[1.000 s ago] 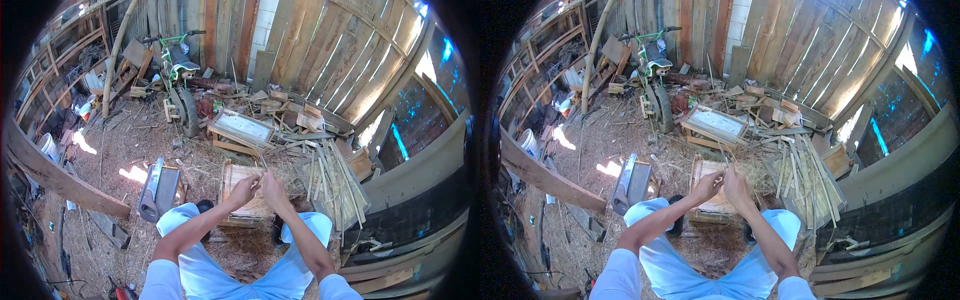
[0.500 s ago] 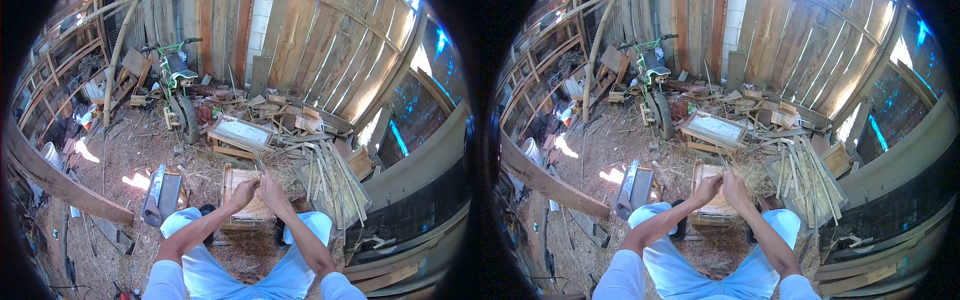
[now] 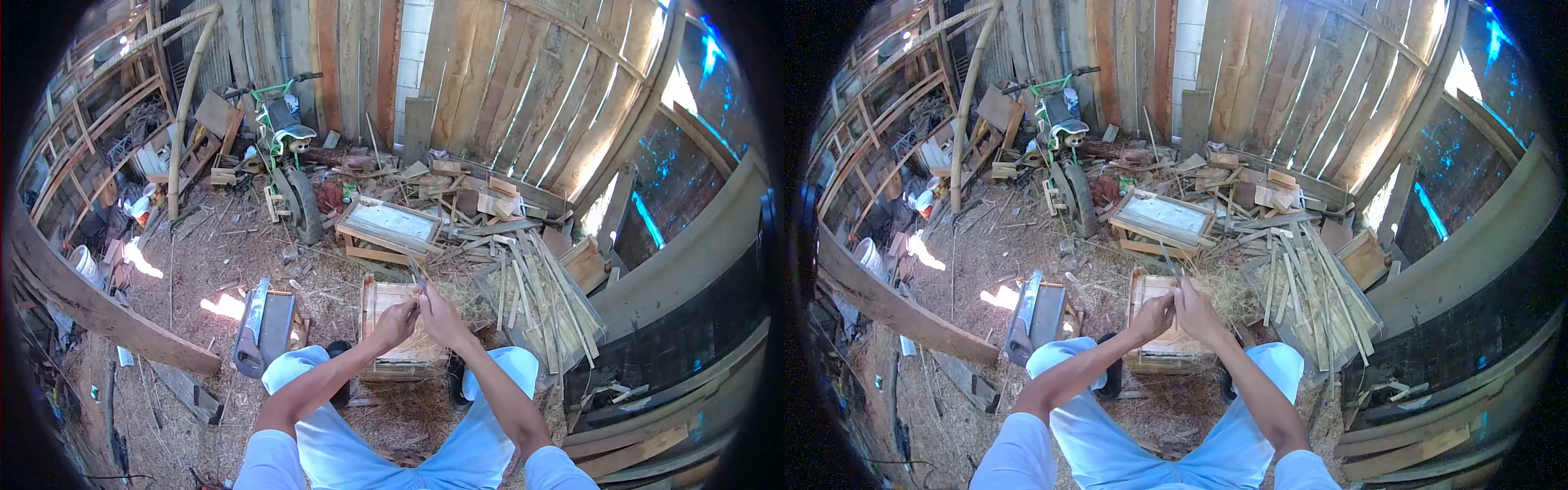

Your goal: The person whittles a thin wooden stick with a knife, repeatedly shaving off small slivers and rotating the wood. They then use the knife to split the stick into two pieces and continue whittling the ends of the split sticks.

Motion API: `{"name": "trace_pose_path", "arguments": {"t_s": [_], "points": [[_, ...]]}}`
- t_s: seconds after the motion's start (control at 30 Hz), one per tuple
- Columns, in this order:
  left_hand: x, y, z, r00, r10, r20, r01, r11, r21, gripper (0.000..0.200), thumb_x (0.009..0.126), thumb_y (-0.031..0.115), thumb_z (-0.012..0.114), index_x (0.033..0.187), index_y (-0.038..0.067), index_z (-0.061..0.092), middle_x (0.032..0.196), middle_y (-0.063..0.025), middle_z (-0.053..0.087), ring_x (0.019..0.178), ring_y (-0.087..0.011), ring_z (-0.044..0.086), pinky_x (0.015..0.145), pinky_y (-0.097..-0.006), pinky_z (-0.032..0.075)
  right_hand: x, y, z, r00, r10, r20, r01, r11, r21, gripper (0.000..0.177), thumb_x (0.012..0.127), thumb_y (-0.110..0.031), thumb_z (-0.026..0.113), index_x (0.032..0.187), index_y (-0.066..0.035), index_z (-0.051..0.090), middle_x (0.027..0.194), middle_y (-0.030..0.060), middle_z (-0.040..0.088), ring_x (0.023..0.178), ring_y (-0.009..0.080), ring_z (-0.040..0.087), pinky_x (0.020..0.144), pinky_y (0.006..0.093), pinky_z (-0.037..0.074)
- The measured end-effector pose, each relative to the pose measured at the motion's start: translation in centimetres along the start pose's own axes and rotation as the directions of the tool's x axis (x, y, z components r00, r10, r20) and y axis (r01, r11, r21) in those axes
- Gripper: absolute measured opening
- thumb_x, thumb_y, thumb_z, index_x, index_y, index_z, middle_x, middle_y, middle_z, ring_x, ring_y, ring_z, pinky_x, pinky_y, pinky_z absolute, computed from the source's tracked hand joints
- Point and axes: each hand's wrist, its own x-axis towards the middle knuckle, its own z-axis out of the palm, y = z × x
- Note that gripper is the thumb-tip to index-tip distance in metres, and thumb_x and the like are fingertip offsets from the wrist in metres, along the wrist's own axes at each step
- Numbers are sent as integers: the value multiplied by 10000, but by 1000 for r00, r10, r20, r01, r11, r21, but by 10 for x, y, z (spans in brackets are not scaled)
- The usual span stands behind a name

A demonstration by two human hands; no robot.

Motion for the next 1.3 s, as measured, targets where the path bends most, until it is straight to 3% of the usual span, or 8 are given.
{"name": "trace_pose_path", "arguments": {"t_s": [0.13,0.2,0.3,0.67,0.73,0.83,1.1,1.3], "points": [[8,32,-23,986,130,-107,-144,981,-130,283,866,7,535,1148,23,517,831,-200,628,697,-360,616,615,-394,483,-5,-37,-28,999,15,33,-16,999,32,270,950,-132,393,1166,-4,492,773,210,614,766,322,645,687,403,482],[7,54,-37,988,116,-98,-132,977,-167,322,864,-11,532,1183,27,510,854,-193,626,692,-336,616,608,-376,481,-7,-58,-38,1000,-13,-12,15,985,173,278,956,-130,372,1196,-42,480,728,58,532,617,121,521,587,284,438],[3,86,-55,980,129,-152,-150,979,-140,354,861,-32,529,1209,29,508,858,-179,616,675,-297,610,595,-354,477,-12,-90,-55,993,95,65,-114,883,454,269,958,-120,367,1187,-51,491,701,-11,463,554,43,398,504,201,364],[8,192,-122,930,298,-215,-293,955,53,317,854,-29,532,1156,59,570,804,-117,583,607,-269,560,532,-316,444,-41,-164,-86,990,-140,-28,140,917,374,277,946,-92,333,1160,-26,495,673,-17,465,548,37,398,487,198,346],[14,197,-126,786,565,-252,-473,811,344,309,851,-13,553,1145,74,589,805,-94,587,606,-266,550,522,-323,446,-45,-168,-91,989,-145,-19,142,914,380,274,947,-94,336,1158,-20,494,669,-13,470,551,40,406,493,201,350],[13,220,-130,784,600,-159,-469,740,483,312,839,14,586,1144,79,593,841,-101,616,666,-264,593,548,-334,474,-51,-171,-93,989,-126,-73,143,939,312,277,951,-102,341,1165,-14,493,671,-15,467,551,39,402,499,203,353],[1,242,-118,900,369,-233,-320,921,224,283,805,-1,638,1085,31,611,915,-132,651,771,-292,648,627,-343,517,-66,-185,-109,995,-103,-6,89,824,560,325,955,-108,349,1246,-30,472,640,-37,412,502,25,356,445,185,323],[-3,263,-125,893,376,-248,-337,923,186,245,797,-19,649,1036,6,608,899,-134,645,739,-293,645,613,-341,515,-79,-204,-117,983,-177,-58,186,917,354,349,925,-76,359,1254,-26,461,628,38,442,539,116,431,524,292,388]]}}
